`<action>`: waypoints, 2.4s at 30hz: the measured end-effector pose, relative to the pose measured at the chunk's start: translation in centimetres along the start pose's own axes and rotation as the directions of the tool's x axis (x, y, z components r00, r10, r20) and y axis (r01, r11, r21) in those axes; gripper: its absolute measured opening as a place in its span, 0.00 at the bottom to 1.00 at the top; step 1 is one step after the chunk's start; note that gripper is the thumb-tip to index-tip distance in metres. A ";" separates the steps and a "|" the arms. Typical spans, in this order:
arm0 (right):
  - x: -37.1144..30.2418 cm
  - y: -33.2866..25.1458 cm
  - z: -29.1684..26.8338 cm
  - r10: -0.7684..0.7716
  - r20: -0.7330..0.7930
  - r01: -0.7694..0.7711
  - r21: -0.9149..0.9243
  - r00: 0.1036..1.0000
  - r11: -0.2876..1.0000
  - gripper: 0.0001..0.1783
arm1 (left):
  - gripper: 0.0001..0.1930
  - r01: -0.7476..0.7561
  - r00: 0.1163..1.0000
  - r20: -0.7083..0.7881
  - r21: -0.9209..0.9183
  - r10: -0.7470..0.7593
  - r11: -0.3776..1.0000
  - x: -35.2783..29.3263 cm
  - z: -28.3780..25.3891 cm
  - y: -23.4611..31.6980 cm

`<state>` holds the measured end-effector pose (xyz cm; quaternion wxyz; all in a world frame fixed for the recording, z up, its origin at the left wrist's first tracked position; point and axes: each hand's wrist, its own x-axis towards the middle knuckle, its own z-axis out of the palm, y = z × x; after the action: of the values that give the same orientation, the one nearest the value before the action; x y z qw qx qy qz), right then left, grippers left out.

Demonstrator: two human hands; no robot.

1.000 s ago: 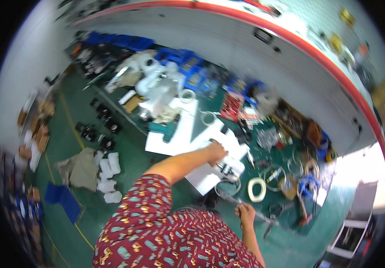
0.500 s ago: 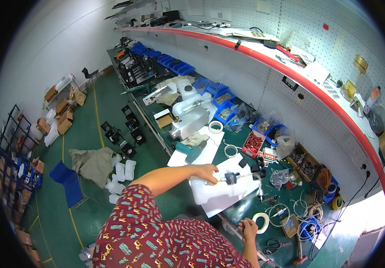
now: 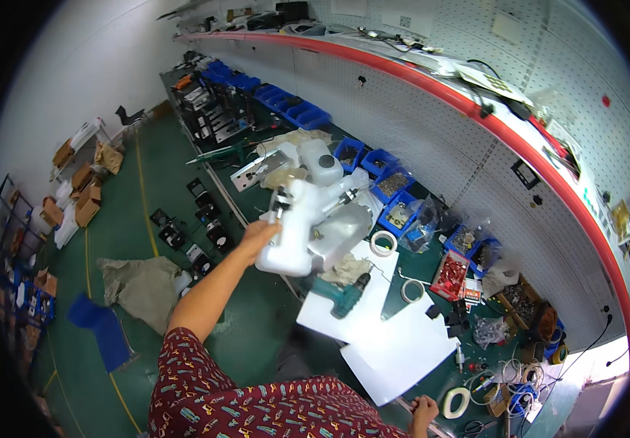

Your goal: The person assembles a white plastic component by inserting a black cylindrical part, applying tape, and securing it with a screwdriver. They handle multiple white plastic pieces, a roll of tape, and a screwdriver on a cluttered workbench.

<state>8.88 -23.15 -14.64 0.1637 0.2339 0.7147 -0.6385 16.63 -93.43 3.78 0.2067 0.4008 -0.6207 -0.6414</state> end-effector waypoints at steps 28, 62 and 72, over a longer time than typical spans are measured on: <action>-22.0 -1.5 15.0 0.297 -0.109 -0.310 -0.503 0.949 0.807 0.11 | 0.28 -0.188 0.982 0.069 0.356 0.175 0.915 47.1 -11.8 -5.4; -16.2 -4.4 41.7 0.192 0.889 0.586 -0.423 0.415 0.691 0.10 | 0.30 0.795 0.590 -0.501 0.222 -0.633 0.565 -36.0 -26.5 -41.5; -21.5 3.9 29.6 0.395 0.439 0.511 -0.854 0.807 -0.097 0.11 | 0.60 0.801 0.561 -0.487 0.523 -0.670 0.290 -23.4 -50.3 -55.7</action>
<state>27.05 -54.82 -10.34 0.4588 -0.2115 0.8604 0.0666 82.19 -99.26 -39.14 -0.2279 0.7397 -0.5354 -0.3379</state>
